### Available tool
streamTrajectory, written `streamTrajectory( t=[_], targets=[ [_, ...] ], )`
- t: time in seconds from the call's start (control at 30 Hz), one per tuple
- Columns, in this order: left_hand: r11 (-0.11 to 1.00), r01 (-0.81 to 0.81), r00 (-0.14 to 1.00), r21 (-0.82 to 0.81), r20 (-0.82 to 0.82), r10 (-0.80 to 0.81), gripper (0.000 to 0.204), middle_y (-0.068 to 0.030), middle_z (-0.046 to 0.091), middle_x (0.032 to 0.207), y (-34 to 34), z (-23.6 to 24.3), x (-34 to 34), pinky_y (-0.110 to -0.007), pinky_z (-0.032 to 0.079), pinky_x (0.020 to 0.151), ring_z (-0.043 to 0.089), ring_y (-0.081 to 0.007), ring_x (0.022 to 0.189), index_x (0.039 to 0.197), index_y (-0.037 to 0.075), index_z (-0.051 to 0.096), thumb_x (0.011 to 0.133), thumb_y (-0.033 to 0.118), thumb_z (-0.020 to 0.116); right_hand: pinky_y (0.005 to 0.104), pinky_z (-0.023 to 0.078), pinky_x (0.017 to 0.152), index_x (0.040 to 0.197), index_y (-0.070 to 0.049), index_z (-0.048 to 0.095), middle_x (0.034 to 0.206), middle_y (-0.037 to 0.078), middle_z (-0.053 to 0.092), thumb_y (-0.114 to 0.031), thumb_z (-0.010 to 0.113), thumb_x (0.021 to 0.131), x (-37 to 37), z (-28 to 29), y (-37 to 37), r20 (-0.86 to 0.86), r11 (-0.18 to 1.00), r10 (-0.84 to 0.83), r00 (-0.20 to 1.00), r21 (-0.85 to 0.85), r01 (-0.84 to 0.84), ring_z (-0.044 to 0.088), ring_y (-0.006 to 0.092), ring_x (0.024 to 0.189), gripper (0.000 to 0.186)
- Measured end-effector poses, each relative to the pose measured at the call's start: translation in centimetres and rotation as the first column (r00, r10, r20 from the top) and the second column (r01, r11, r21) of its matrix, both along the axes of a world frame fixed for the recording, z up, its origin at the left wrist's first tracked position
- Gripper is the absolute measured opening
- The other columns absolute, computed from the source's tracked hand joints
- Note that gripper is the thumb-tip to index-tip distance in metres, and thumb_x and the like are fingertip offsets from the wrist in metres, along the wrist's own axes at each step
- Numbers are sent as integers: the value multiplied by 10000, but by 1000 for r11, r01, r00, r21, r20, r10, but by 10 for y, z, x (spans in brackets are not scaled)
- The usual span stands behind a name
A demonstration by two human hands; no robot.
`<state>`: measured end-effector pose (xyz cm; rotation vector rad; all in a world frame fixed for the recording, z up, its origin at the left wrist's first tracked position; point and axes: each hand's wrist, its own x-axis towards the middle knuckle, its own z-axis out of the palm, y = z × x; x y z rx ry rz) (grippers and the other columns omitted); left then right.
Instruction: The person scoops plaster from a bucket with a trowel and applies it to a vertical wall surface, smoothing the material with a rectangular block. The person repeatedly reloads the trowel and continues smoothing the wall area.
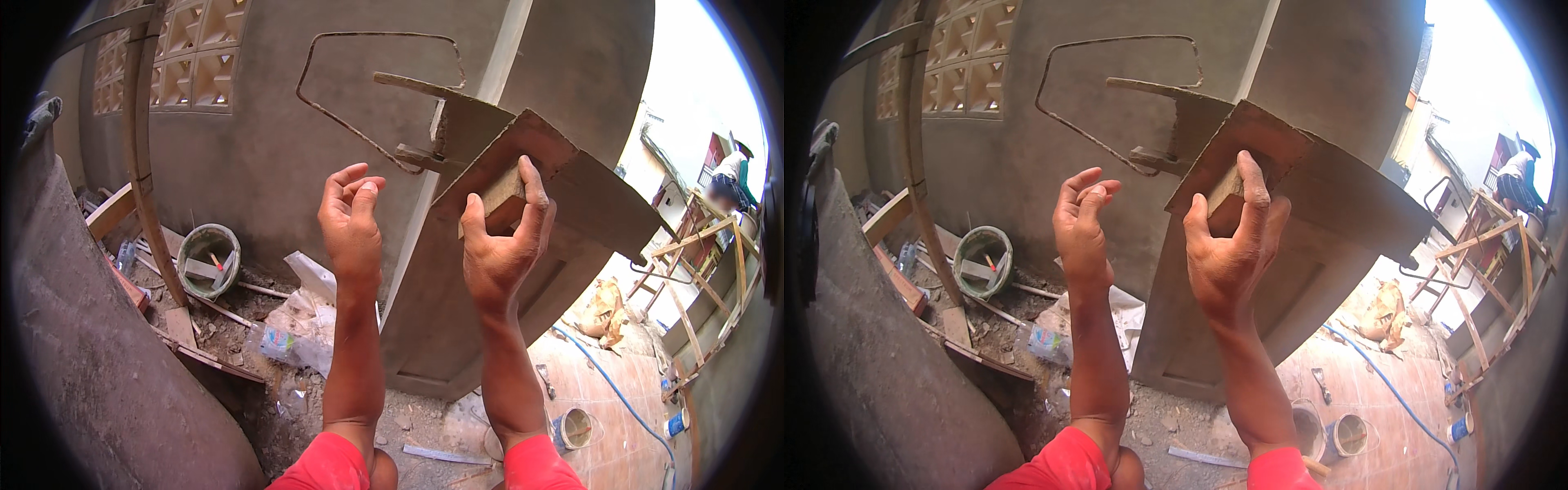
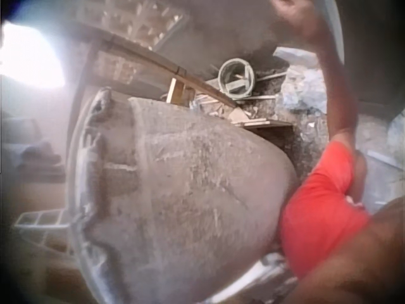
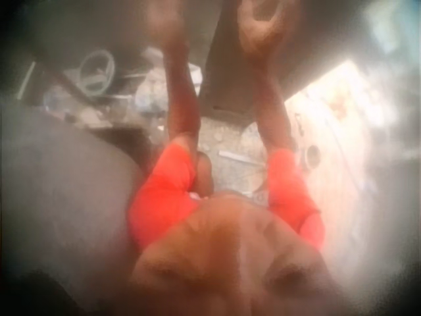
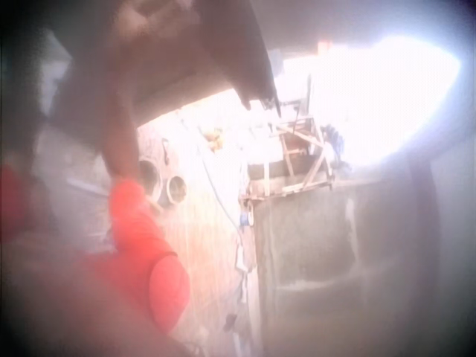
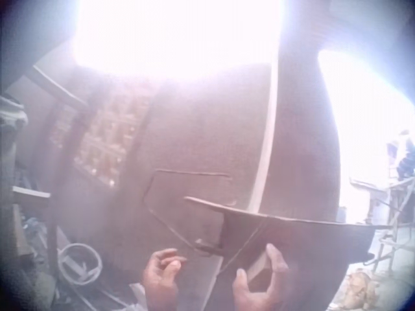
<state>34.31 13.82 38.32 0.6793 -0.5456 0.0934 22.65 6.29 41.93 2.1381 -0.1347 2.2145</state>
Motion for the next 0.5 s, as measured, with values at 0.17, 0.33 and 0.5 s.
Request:
streamTrajectory(
  t=[0.17, 0.33, 0.5],
  targets=[
    [999, 15, 999, 49, 46, -17, 242, -86, 660, 971, -1, 0, -4, -293, 394, 957, 554, -128, 971, 1151, 19, 573, 915, 49, 533, 352, 445, 731, 1316, -142, 528, 903, 75, 465, 4, 755, 707, 25, -7, 4, 3, 998, 16, 1000, 54, -16, 478, 229, 796, 667],
    [996, -22, 999, 86, 47, 18, 240, -87, 660, 990, 1, 1, -6, -294, 397, 959, 558, -130, 988, 1155, 17, 573, 921, 42, 530, 342, 435, 748, 1307, -147, 524, 936, 82, 445, -1, 747, 732, 41, 2, 0, 62, 998, -4, 998, 61, 0, 462, 215, 828, 634],
    [995, 27, 998, 99, 62, -34, 245, -96, 668, 1043, -3, 0, -4, -288, 401, 961, 561, -128, 1011, 1168, 13, 572, 930, 37, 522, 343, 439, 741, 1306, -150, 524, 941, 82, 440, -4, 740, 737, 49, -2, -2, 79, 998, -17, 997, 58, 13, 468, 218, 829, 626]
  ],
)
